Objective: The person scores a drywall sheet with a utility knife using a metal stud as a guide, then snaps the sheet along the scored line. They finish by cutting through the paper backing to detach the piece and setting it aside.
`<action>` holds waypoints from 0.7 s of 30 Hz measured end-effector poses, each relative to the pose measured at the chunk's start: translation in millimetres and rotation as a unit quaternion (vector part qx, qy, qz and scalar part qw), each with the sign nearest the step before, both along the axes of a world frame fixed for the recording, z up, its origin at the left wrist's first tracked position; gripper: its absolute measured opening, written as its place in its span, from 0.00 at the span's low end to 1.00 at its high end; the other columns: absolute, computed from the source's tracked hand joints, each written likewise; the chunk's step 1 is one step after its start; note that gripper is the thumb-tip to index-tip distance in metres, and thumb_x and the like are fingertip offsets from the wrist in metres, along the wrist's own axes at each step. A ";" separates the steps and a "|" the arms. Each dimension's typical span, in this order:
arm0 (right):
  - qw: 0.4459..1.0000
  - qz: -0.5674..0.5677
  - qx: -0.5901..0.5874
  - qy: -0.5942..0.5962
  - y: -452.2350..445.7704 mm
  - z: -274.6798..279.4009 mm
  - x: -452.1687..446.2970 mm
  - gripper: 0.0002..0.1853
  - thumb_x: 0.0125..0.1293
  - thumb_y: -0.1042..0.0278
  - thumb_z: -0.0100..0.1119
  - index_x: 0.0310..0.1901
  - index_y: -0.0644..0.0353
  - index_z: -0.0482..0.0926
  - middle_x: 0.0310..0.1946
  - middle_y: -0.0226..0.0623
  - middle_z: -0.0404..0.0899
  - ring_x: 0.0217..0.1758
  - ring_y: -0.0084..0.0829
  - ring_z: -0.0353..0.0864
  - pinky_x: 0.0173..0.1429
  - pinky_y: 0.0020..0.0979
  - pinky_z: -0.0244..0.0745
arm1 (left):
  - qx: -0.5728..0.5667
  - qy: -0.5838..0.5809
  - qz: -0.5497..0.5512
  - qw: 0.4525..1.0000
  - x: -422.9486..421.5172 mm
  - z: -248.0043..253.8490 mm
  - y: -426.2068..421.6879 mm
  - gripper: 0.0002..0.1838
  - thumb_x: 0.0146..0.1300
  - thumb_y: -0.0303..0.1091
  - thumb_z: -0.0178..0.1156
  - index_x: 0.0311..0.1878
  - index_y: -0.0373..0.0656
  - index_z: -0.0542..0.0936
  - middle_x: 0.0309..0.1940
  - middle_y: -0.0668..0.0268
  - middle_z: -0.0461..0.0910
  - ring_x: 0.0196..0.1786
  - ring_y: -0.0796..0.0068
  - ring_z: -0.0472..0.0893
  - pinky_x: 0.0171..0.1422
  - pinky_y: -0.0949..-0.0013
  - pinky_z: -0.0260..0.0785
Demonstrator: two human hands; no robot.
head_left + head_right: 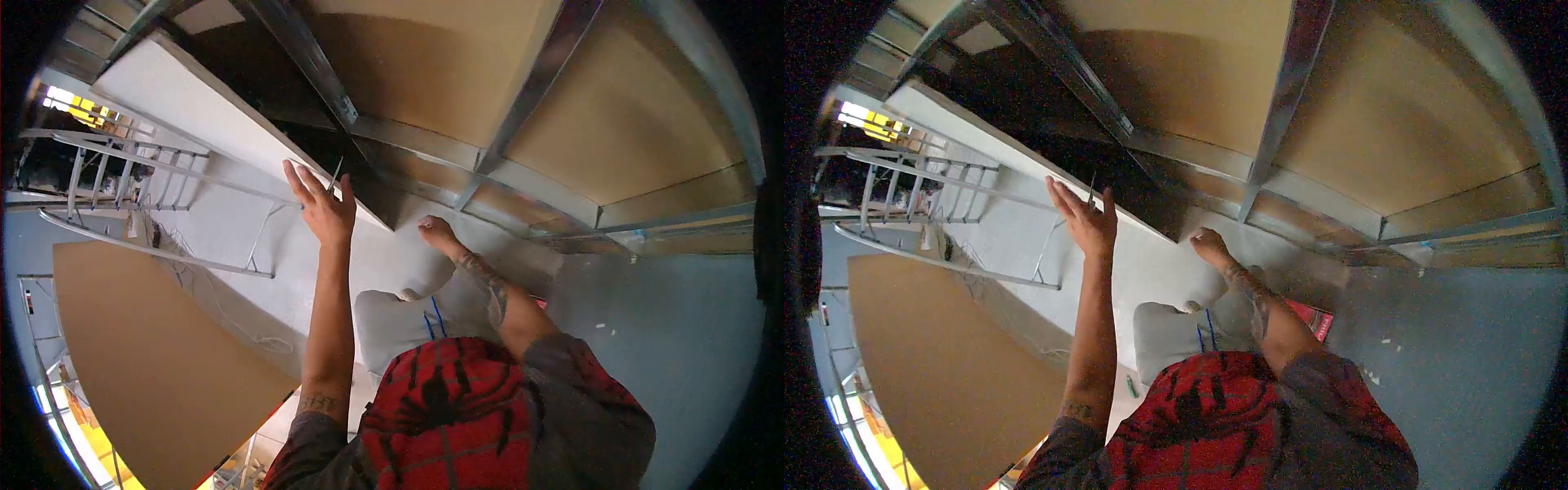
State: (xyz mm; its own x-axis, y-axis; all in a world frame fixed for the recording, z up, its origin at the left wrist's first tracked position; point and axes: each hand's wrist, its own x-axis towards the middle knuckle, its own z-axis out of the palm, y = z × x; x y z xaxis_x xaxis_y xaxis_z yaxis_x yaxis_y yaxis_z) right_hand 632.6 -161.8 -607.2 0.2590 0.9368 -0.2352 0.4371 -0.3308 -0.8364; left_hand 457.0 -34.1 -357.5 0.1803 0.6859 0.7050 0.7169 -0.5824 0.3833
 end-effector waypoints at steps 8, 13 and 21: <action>0.997 0.064 0.006 -0.049 74.0 -172.4 -28.0 0.15 0.65 0.56 0.57 0.48 0.54 0.84 0.40 0.37 0.87 0.44 0.43 0.85 0.49 0.40 0.79 | -0.057 -0.017 0.019 0.998 -0.1 -187.2 0.8 0.58 0.57 0.32 0.70 0.80 0.43 0.38 0.77 0.38 0.47 0.61 0.33 0.75 0.39 0.57 0.80; 0.905 0.126 0.189 -0.360 151.9 -375.5 -71.9 0.14 0.69 0.60 0.55 0.49 0.58 0.81 0.46 0.37 0.84 0.43 0.35 0.83 0.41 0.38 0.77 | 0.033 -0.012 0.026 0.999 10.4 -222.1 28.5 0.55 0.53 0.22 0.63 0.80 0.41 0.40 0.78 0.40 0.47 0.73 0.39 0.62 0.47 0.59 0.79; 0.985 0.126 0.051 0.104 164.9 -406.8 -92.5 0.13 0.69 0.59 0.58 0.47 0.59 0.79 0.37 0.36 0.81 0.35 0.31 0.78 0.41 0.34 0.74 | 0.057 -0.022 -0.008 0.998 24.7 -220.9 37.6 0.53 0.52 0.20 0.60 0.80 0.45 0.44 0.78 0.45 0.47 0.76 0.43 0.56 0.50 0.59 0.79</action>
State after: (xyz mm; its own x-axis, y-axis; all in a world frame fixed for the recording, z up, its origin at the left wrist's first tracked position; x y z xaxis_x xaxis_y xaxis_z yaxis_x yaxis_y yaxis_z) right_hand 540.2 3.2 -1014.0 -0.0286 0.9867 -0.1602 0.3094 -0.1437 -0.9400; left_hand 481.7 3.5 -578.4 0.1583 0.5977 0.7859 0.6916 -0.6352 0.3438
